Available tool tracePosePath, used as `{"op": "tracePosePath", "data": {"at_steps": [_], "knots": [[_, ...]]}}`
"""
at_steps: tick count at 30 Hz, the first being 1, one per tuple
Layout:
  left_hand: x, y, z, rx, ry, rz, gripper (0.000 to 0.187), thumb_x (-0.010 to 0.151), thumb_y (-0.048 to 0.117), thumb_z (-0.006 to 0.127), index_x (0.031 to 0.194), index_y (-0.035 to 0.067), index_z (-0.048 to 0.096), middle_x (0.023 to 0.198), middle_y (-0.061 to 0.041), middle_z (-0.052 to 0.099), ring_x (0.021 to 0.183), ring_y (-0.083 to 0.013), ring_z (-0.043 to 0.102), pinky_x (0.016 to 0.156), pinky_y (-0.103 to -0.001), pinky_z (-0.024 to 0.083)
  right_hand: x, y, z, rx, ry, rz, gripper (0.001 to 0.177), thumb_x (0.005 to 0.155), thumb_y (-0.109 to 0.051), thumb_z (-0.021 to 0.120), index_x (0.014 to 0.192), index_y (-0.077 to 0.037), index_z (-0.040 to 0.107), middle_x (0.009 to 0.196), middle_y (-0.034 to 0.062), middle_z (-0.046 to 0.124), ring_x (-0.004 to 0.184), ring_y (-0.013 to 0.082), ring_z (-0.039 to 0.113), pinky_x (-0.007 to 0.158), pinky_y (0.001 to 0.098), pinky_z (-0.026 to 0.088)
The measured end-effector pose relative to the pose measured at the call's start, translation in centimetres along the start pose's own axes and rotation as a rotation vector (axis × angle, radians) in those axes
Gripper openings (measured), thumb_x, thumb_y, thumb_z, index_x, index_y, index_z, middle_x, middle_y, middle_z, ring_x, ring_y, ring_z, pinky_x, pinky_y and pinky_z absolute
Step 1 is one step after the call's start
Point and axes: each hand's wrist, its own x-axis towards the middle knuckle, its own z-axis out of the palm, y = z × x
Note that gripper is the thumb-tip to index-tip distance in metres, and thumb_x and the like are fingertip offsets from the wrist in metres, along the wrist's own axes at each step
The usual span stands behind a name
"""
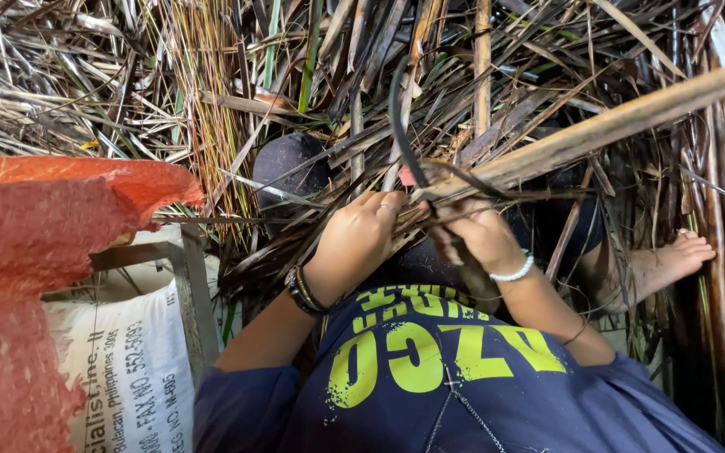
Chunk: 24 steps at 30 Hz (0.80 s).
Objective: The person strips long, dry leaves from a pile on the ground using a curved blade.
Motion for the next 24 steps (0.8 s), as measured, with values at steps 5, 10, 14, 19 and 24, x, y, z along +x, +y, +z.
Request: {"op": "tracePosePath", "data": {"at_steps": [5, 10, 14, 19, 24], "knots": [[-2.6, -1.0, 2.2, -0.119, 0.001, -0.117, 0.032, 0.089, -0.001, 0.049, 0.118, -0.001, 0.064, 0.095, -0.014, 0.071, 0.096, -0.0329, 0.072, 0.076, -0.037, 0.061, 0.6, -4.5, 0.4, -0.253, -0.064, -0.229, 0.05, 0.108, -0.01, 0.04, 0.065, -0.004, 0.064, 0.043, 0.0031, 0.056, 0.031, 0.0144, 0.055, 0.032, 0.0259, 0.05], [-6.6, -3.0, 2.2, -0.081, 0.074, -0.184, 0.031, 0.09, 0.003, 0.051, 0.116, 0.011, 0.067, 0.095, -0.007, 0.07, 0.094, -0.0263, 0.071, 0.077, -0.033, 0.059, -0.3, -1.0, -6.8, -0.069, 0.541, 0.058, 0.013, 0.094, -0.002, 0.049, 0.088, -0.006, 0.06, 0.058, 0.0066, 0.044, 0.037, 0.0184, 0.049, 0.025, 0.0322, 0.038], [-10.8, -5.1, 1.4, -0.126, 0.013, -0.184, 0.029, 0.091, -0.006, 0.051, 0.113, 0.003, 0.068, 0.091, -0.015, 0.069, 0.088, -0.0341, 0.068, 0.074, -0.038, 0.058, -0.1, -1.2, -12.8, 0.107, 0.656, 0.036, 0.01, 0.096, -0.001, 0.047, 0.1, -0.008, 0.054, 0.065, 0.0042, 0.037, 0.044, 0.0198, 0.046, 0.032, 0.0284, 0.033], [-9.5, -4.7, -8.3, -0.459, -0.414, -0.37, 0.033, 0.09, 0.01, 0.064, 0.12, -0.004, 0.066, 0.104, -0.028, 0.071, 0.105, -0.046, 0.065, 0.093, -0.054, 0.049, -0.6, 2.0, -11.2, -0.042, 0.633, 0.115, 0.01, 0.101, -0.004, 0.046, 0.096, -0.005, 0.054, 0.059, 0.0077, 0.04, 0.039, 0.019, 0.046, 0.03, 0.03, 0.034], [-1.9, -2.1, -11.0, -0.491, -0.097, -0.467, 0.048, 0.102, 0.02, 0.058, 0.143, -0.003, 0.05, 0.117, -0.028, 0.065, 0.112, -0.0468, 0.062, 0.097, -0.055, 0.048, 0.4, 3.5, -7.6, -0.054, 0.51, 0.096, 0.011, 0.107, -0.01, 0.05, 0.099, -0.004, 0.057, 0.061, 0.0116, 0.045, 0.039, 0.0217, 0.05, 0.029, 0.0317, 0.04]]}}
